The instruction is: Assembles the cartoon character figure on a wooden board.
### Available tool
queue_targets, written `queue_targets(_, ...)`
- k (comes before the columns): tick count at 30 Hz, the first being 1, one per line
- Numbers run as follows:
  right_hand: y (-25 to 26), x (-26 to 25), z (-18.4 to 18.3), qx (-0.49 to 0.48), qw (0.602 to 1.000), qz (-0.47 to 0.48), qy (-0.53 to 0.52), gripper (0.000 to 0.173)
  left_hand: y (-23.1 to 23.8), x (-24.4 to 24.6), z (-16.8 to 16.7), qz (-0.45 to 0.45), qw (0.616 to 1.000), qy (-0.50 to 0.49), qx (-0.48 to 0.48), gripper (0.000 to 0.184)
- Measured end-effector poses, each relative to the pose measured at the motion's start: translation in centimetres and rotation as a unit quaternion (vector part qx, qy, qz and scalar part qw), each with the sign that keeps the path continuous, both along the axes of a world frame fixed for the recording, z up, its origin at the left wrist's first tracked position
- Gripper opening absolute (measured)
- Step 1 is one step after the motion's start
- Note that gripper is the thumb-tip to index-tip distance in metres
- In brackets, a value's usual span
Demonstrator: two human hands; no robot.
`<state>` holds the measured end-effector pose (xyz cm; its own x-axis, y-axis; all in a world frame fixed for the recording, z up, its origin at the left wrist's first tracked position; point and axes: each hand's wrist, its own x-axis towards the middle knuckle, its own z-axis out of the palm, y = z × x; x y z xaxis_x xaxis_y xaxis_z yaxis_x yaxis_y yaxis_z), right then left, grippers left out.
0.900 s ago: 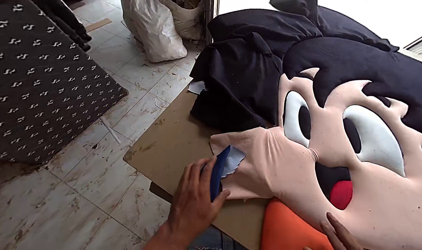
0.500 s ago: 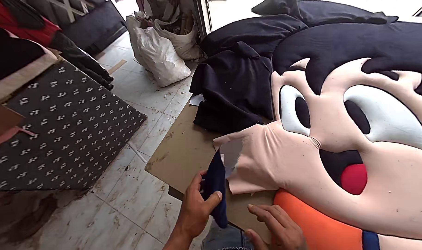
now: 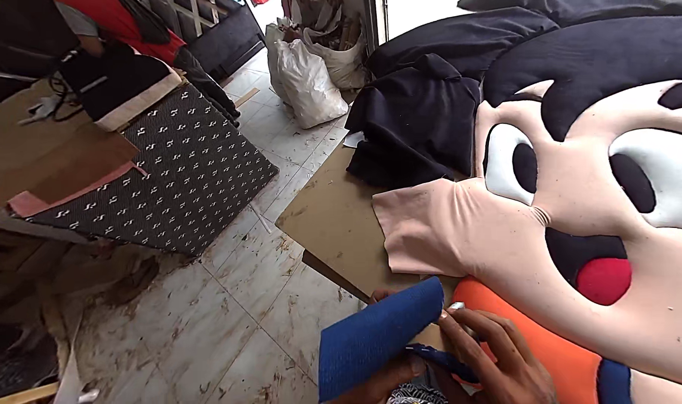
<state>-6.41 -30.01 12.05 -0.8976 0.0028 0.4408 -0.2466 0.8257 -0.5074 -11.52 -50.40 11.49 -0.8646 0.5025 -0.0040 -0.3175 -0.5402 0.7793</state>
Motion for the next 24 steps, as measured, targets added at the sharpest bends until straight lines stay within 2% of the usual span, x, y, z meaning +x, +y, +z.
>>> queue_targets(4, -0.6, 0.7, 0.7, -0.003, 1.0, 0.013, -0.023, 0.057, -0.6, -0.3, 0.2, 0.069, 0.995, 0.072, -0.014, 0.068)
queue_targets(6, -0.9, 1.2, 0.7, -0.003, 0.998, 0.035, -0.051, 0.058, -1.1, -0.5, 0.3, 0.111, 0.991, 0.074, -0.021, 0.07)
queue_targets(10, -1.3, 2.2, 0.4, -0.017, 0.993, 0.072, -0.092, 0.057, -2.1, -2.0, 0.5, 0.113, 0.992, 0.05, -0.008, 0.064)
queue_targets(14, -1.7, 2.8, 0.2, -0.101, 0.972, 0.118, -0.177, 0.05, -2.8, -3.5, 0.5, 0.147, 0.977, 0.001, -0.152, 0.058)
queue_targets(16, -1.8, 3.0, 0.0, -0.172, 0.948, 0.132, -0.234, 0.045, -3.6, -4.9, 0.3, 0.212, 0.933, 0.015, -0.29, 0.06)
queue_targets(18, -2.1, 3.1, -0.2, -0.247, 0.919, 0.119, -0.284, 0.04, -5.4, -6.7, 0.2, 0.299, 0.839, 0.123, -0.438, 0.069)
queue_targets(20, -2.2, 3.0, -0.5, -0.309, 0.884, 0.085, -0.341, 0.035, -6.6, -7.7, 1.4, 0.318, 0.751, 0.277, -0.507, 0.07)
queue_targets(22, -2.3, 3.2, -1.3, -0.339, 0.858, 0.075, -0.378, 0.035, -5.7, -7.3, 2.8, 0.211, 0.726, 0.433, -0.491, 0.046)
queue_targets(23, -2.3, 3.2, -1.7, -0.34, 0.853, 0.084, -0.387, 0.036, -4.6, -7.1, 3.4, 0.106, 0.725, 0.499, -0.463, 0.036)
queue_targets(24, -2.3, 3.1, -1.8, -0.332, 0.853, 0.097, -0.391, 0.037, -3.4, -7.1, 3.8, -0.02, 0.708, 0.552, -0.44, 0.033)
